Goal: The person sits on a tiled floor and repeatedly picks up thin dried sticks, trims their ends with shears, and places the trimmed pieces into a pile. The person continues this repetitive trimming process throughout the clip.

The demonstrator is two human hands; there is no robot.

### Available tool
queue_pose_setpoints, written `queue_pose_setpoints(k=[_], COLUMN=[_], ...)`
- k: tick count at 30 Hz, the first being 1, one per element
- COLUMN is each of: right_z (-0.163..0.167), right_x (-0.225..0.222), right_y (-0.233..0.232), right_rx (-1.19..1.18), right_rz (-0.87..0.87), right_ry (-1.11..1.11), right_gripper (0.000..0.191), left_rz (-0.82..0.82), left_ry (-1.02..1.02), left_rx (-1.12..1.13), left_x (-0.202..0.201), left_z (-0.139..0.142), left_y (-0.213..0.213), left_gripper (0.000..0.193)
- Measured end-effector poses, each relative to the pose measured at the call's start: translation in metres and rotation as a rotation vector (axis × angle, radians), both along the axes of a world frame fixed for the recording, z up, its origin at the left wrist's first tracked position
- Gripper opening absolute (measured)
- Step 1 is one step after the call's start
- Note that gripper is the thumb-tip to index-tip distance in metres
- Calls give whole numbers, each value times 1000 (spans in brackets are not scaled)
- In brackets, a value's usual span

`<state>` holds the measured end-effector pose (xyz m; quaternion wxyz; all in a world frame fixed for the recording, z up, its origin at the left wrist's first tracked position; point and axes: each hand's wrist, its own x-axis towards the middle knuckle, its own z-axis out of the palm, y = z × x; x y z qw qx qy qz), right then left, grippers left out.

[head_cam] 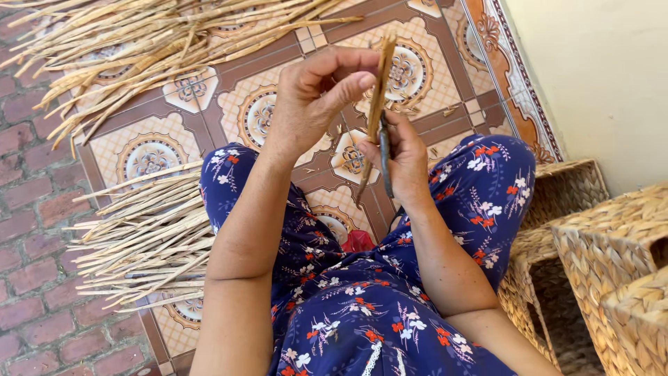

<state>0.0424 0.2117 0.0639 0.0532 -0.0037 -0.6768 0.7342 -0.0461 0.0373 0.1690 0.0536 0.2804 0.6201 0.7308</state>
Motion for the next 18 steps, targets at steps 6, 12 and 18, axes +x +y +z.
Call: queue_pose_setpoints(k=[6, 12, 18], right_z=[-2, -2, 4], right_x=[-1, -3, -7], right_y=[-2, -7, -9], right_rx=[91, 135, 1], right_rz=[68, 67, 1], right_ry=[-8, -41, 122], right_gripper=[55, 53, 60], left_rz=[72, 176, -12], left_ry=[1, 17, 26], left_rx=[74, -110, 135], left_x=[-3, -1, -2], left_z=[-22, -28, -27], left_y=[0, -7, -17], left_gripper=[23, 26, 22])
